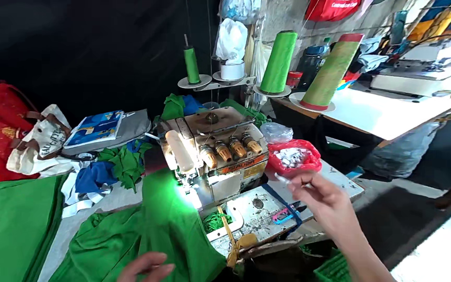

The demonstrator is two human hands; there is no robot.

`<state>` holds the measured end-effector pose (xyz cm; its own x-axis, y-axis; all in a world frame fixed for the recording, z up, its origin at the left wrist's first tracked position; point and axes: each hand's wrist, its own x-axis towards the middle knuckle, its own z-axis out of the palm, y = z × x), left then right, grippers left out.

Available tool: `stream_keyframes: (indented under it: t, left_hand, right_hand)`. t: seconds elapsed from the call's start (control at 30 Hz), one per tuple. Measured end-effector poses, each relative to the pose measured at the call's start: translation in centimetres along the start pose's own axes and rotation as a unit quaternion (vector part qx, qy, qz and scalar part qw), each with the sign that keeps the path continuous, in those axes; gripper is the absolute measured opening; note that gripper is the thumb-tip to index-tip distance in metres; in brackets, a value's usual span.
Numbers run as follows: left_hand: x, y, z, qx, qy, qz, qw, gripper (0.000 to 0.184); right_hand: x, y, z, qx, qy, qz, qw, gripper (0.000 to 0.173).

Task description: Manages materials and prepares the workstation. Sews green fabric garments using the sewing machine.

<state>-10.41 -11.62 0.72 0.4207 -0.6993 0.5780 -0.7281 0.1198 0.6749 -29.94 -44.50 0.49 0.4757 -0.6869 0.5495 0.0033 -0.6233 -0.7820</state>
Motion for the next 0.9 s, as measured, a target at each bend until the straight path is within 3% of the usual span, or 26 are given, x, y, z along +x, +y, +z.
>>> stream_keyframes:
  t: [0.07, 0.13, 0.23, 0.3, 0.4, 0.47, 0.6, 0.8, 0.9]
  left_hand:
    - [1.0, 1.5, 1.8, -0.03, -0.006, -0.011, 0.999, 0.018]
    - [2.0, 2.7, 3.3, -0.057, -0.018, -0.046, 0.997, 0.023]
    - [3.0, 2.9, 4.7, -0.132, -0.047, -0.126, 0.982, 0.037]
    - [3.0, 2.7, 4.9, -0.211, -0.034, -0.187, 0.959, 0.027]
    - [2.1, 2.1, 4.8, -0.313, 0.008, -0.242, 0.918, 0.012]
    - [1.6, 2.0, 4.8, -0.346, 0.032, -0.266, 0.899, 0.012]
    - [1.1, 2.1, 4.8, -0.338, 0.064, -0.264, 0.901, 0.012]
    - [0.5, 2.4, 3.7, -0.429, -0.004, -0.299, 0.852, 0.013]
    - [0.3, 2.0, 3.6, -0.433, -0.018, -0.3, 0.85, 0.022]
  right_hand:
    - [-2.2, -2.6, 2.3, 0.199, -0.097, 0.037, 0.975, 0.004]
    - [-4.0, -4.6, 4.8, 0.329, -0.2, 0.079, 0.919, 0.007]
    - [-5.6, -6.1, 7.9, 0.416, -0.265, 0.147, 0.857, 0.006]
    - [-6.2, -6.6, 9.1, 0.424, -0.28, 0.178, 0.843, 0.006]
    - [-6.5, -7.6, 9.9, 0.401, -0.27, 0.206, 0.851, 0.011]
    - [-7.0, -6.9, 10.4, 0.401, -0.276, 0.164, 0.858, 0.013]
    - [-7.8, -6.8, 11.1, 0.424, -0.25, 0.121, 0.862, 0.021]
    - [-8.5, -7.4, 11.6, 0.377, -0.222, 0.006, 0.899, 0.013]
    - [-8.7, -7.2, 11.8, 0.353, -0.224, -0.038, 0.907, 0.013]
